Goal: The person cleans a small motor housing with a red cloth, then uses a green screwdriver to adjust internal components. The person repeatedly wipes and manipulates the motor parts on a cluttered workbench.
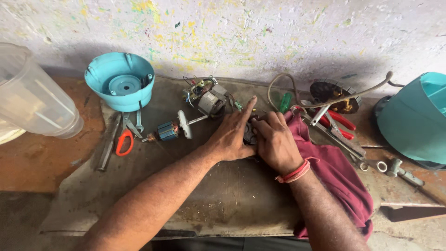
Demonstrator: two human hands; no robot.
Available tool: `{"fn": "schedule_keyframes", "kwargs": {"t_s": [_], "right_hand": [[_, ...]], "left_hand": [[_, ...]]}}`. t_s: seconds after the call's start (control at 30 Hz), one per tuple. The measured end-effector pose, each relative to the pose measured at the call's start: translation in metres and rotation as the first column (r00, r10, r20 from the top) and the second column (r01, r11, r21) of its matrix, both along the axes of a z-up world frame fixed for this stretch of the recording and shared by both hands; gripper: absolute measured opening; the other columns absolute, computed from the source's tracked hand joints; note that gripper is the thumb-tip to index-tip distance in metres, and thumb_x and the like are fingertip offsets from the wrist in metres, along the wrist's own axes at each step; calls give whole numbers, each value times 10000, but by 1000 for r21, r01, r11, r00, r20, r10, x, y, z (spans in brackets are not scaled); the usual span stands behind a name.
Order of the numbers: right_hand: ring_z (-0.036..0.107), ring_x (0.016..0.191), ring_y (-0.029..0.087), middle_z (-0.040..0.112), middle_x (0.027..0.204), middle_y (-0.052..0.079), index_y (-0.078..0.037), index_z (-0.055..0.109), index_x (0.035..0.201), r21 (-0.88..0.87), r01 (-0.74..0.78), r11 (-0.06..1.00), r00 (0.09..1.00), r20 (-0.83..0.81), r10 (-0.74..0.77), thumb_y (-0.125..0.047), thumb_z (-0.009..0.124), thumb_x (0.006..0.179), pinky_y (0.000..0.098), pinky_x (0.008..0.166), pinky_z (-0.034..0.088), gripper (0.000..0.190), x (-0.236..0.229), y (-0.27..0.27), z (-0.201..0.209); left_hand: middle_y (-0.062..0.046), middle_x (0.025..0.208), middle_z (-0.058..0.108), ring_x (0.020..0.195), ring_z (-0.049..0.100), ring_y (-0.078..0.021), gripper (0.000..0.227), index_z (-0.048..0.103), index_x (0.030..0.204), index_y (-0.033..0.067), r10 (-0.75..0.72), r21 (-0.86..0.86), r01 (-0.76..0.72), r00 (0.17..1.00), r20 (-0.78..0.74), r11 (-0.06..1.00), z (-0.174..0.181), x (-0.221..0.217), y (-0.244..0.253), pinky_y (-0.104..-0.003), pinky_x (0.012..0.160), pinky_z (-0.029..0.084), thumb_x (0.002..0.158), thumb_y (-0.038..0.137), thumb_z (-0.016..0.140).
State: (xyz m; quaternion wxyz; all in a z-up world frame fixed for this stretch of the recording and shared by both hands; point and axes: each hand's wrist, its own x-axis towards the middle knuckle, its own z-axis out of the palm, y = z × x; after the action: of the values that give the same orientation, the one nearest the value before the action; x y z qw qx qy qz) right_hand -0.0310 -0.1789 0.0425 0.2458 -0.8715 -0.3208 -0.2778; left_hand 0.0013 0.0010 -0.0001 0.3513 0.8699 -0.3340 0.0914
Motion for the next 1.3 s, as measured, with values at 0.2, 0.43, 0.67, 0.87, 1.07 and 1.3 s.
{"fn": "schedule_keyframes", "kwargs": {"t_s": [0.2, 0.43, 0.67, 0.87, 1.07, 1.3], "right_hand": [[566, 950, 364, 591, 963, 137, -15, 675, 945, -374, -137, 917, 990, -90, 111, -20, 640, 696, 462, 837, 513, 251, 19, -27, 7], [659, 1001, 364, 700, 1033, 186, -18, 707, 1026, -221, -84, 972, 994, -90, 65, 40, 583, 863, 418, 863, 561, 213, 37, -71, 26], [737, 968, 326, 742, 1043, 120, -65, 749, 1080, 189, 46, 981, 982, -188, -10, 21, 728, 846, 418, 876, 565, 250, 41, -66, 15], [670, 964, 380, 691, 1023, 156, -49, 742, 1022, -53, -127, 991, 981, -156, 117, 25, 729, 716, 437, 836, 542, 315, 54, -45, -25], [610, 925, 391, 615, 964, 187, -16, 713, 1078, -116, -118, 986, 990, -93, 107, 55, 695, 713, 461, 783, 515, 372, 40, -55, -36], [603, 924, 374, 606, 975, 168, -27, 702, 1042, -23, -91, 996, 984, -159, 87, 63, 682, 761, 447, 779, 506, 296, -13, -59, -38]], "left_hand": [[-299, 1450, 470, 1321, 514, -428, 1322, 49, 1614, 15, 9, -20, -10, 999, -38, 1000, -4, 2, -3, -539, 1141, 377, 672, 379, 903], [-316, 1499, 450, 1330, 503, -427, 1261, 104, 1616, 2, -20, -59, 22, 999, 38, 998, -3, 3, -1, -544, 1112, 385, 727, 429, 891], [-236, 1441, 525, 1307, 512, -381, 1111, 281, 1580, 10, -24, -37, 24, 1000, 4, 999, -7, 8, -3, -524, 1124, 375, 721, 429, 848], [-212, 1405, 560, 1308, 505, -374, 931, 484, 1452, -7, -25, -32, 30, 992, 124, 999, -10, 12, -4, -510, 1120, 372, 720, 441, 845], [-194, 1366, 582, 1298, 518, -372, 837, 526, 1388, 6, -20, -46, 26, 991, 134, 999, -11, 9, -5, -512, 1135, 374, 735, 416, 850], [-202, 1374, 576, 1312, 513, -377, 816, 537, 1377, 22, -10, -70, 21, 989, 144, 997, -11, 7, -6, -519, 1144, 367, 722, 395, 848]]}}
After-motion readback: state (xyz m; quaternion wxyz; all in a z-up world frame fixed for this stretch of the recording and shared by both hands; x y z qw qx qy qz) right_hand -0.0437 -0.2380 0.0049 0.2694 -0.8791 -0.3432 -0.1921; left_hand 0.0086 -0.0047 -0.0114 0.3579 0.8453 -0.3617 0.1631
